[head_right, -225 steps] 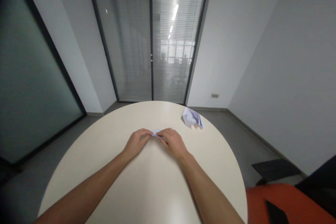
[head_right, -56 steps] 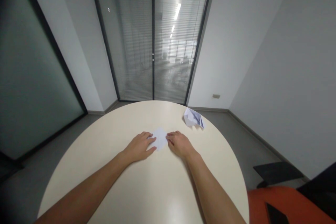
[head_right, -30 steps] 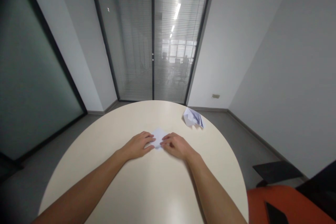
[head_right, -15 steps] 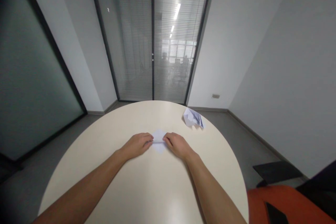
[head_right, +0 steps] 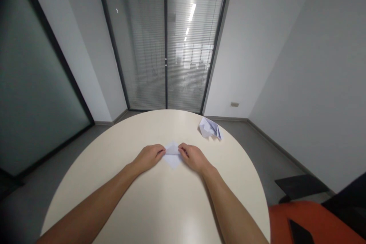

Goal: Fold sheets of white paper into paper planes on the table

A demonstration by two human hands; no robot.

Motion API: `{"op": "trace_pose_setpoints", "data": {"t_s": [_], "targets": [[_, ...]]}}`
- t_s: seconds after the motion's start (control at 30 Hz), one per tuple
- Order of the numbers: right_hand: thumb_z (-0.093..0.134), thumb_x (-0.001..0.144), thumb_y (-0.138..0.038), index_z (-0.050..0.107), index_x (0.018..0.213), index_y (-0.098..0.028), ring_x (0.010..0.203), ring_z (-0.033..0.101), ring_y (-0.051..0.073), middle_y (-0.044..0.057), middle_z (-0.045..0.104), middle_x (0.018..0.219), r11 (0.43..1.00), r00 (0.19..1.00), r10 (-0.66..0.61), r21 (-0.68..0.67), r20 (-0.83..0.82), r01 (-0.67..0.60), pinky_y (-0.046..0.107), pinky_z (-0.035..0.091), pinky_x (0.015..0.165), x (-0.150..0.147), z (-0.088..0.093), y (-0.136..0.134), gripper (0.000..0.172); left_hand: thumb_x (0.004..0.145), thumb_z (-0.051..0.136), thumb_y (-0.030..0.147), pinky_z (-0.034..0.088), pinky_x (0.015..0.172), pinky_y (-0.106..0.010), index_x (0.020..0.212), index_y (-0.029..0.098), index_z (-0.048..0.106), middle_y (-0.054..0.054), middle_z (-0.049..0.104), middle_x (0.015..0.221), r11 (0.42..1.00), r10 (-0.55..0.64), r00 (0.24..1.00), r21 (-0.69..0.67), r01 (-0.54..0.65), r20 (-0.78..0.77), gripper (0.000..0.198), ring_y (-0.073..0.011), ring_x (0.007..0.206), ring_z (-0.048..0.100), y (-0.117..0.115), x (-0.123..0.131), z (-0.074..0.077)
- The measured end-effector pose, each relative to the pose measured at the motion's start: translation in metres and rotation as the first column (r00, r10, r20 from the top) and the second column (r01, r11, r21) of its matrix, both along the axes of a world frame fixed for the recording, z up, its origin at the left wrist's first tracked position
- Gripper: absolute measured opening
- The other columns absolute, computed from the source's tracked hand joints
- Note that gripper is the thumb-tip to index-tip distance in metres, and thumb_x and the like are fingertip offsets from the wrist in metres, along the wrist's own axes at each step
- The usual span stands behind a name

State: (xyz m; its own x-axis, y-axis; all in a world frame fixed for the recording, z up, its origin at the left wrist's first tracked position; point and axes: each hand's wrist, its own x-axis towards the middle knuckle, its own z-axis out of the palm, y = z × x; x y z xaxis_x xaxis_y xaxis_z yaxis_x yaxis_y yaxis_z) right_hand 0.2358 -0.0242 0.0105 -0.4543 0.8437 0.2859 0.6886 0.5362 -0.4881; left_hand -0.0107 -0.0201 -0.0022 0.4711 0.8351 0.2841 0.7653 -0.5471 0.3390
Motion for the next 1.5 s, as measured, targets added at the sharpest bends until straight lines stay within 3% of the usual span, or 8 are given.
{"op": "trace_pose_setpoints", "data": {"t_s": [0.1, 0.4, 0.53, 0.67, 0.9, 1.13, 1.23, 1.5], "targets": [[0.041, 0.101, -0.036, 0.065, 0.101, -0.021, 0.074, 0.063, 0.018, 0.005, 0.072, 0.088, 0.998, 0.998, -0.055, -0.011, -0.016, 0.055, 0.027, 0.040, 0.067, -0.003, -0.002, 0.002, 0.029, 0.098, 0.049, 0.029, 0.048, 0.080, -0.027, 0.120, 0.025, 0.064, -0.002, 0.075, 0.099, 0.999, 0.050, 0.998, -0.012, -0.050, 0.039, 0.027, -0.0190, 0.089, 0.069, -0.001, 0.002, -0.001], [0.040, 0.101, -0.036, 0.064, 0.105, -0.021, 0.075, 0.065, 0.019, 0.005, 0.073, 0.087, 0.974, 0.974, -0.228, -0.015, 0.014, 0.228, 0.027, 0.038, 0.066, -0.010, -0.011, 0.006, 0.028, 0.096, 0.050, 0.021, 0.050, 0.087, -0.030, 0.130, 0.023, 0.056, -0.005, 0.073, 0.113, 0.994, 0.113, 0.993, 0.002, -0.113, 0.037, 0.035, -0.0202, 0.099, 0.069, 0.000, 0.014, -0.007], [0.041, 0.101, -0.034, 0.063, 0.108, -0.021, 0.078, 0.066, 0.018, 0.006, 0.074, 0.090, 0.966, 0.965, -0.259, -0.021, 0.032, 0.259, 0.027, 0.039, 0.069, -0.012, -0.011, 0.006, 0.027, 0.094, 0.049, 0.013, 0.048, 0.099, -0.031, 0.138, 0.023, 0.051, -0.004, 0.064, 0.133, 0.996, 0.089, 0.995, 0.022, -0.090, 0.055, 0.045, -0.0195, 0.113, 0.064, -0.001, 0.015, -0.008], [0.044, 0.099, -0.032, 0.063, 0.112, -0.021, 0.083, 0.066, 0.018, 0.005, 0.074, 0.094, 0.963, 0.963, -0.266, -0.028, 0.038, 0.267, 0.026, 0.041, 0.072, -0.014, -0.011, 0.005, 0.025, 0.093, 0.046, 0.010, 0.049, 0.100, -0.029, 0.140, 0.027, 0.049, -0.002, 0.060, 0.135, 0.998, 0.038, 0.998, 0.053, -0.041, 0.045, 0.050, -0.0173, 0.117, 0.061, -0.003, 0.015, -0.007], [0.047, 0.097, -0.028, 0.065, 0.114, -0.020, 0.088, 0.065, 0.018, 0.006, 0.072, 0.104, 0.970, 0.970, -0.242, -0.019, 0.022, 0.242, 0.028, 0.044, 0.076, -0.013, -0.012, 0.005, 0.027, 0.096, 0.047, 0.014, 0.048, 0.104, -0.032, 0.123, 0.026, 0.066, -0.002, 0.055, 0.141, 0.995, 0.020, 0.999, 0.095, -0.016, -0.037, 0.036, -0.0178, 0.119, 0.059, 0.000, 0.014, -0.014], [0.050, 0.095, -0.024, 0.063, 0.124, -0.019, 0.101, 0.063, 0.020, 0.010, 0.066, 0.118, 0.979, 0.980, -0.198, 0.055, 0.008, 0.197, 0.031, 0.047, 0.090, -0.010, -0.016, 0.006, 0.032, 0.096, 0.048, 0.013, 0.046, 0.105, -0.036, 0.120, 0.025, 0.069, -0.004, 0.062, 0.133, 0.994, -0.016, 0.998, 0.103, 0.022, -0.059, 0.034, -0.0196, 0.118, 0.057, 0.000, 0.014, -0.014], [0.051, 0.095, -0.023, 0.065, 0.122, -0.019, 0.109, 0.060, 0.021, 0.011, 0.064, 0.121, 0.985, 0.990, -0.137, 0.111, 0.015, 0.135, 0.032, 0.046, 0.096, -0.008, -0.019, 0.008, 0.031, 0.096, 0.049, 0.013, 0.047, 0.103, -0.036, 0.119, 0.025, 0.070, -0.004, 0.066, 0.127, 0.993, -0.033, 0.998, 0.109, 0.039, -0.060, 0.033, -0.0200, 0.113, 0.058, 0.001, 0.014, -0.015], [0.052, 0.090, -0.017, 0.071, 0.118, -0.017, 0.107, 0.060, 0.024, 0.011, 0.070, 0.118, 0.988, 0.996, 0.017, 0.154, 0.092, -0.031, 0.038, 0.045, 0.098, -0.006, -0.016, 0.008, 0.034, 0.093, 0.049, 0.009, 0.047, 0.100, -0.036, 0.117, 0.022, 0.071, -0.004, 0.069, 0.121, 0.992, -0.049, 0.996, 0.109, 0.056, -0.069, 0.035, -0.0213, 0.112, 0.056, 0.002, 0.011, -0.015]]}}
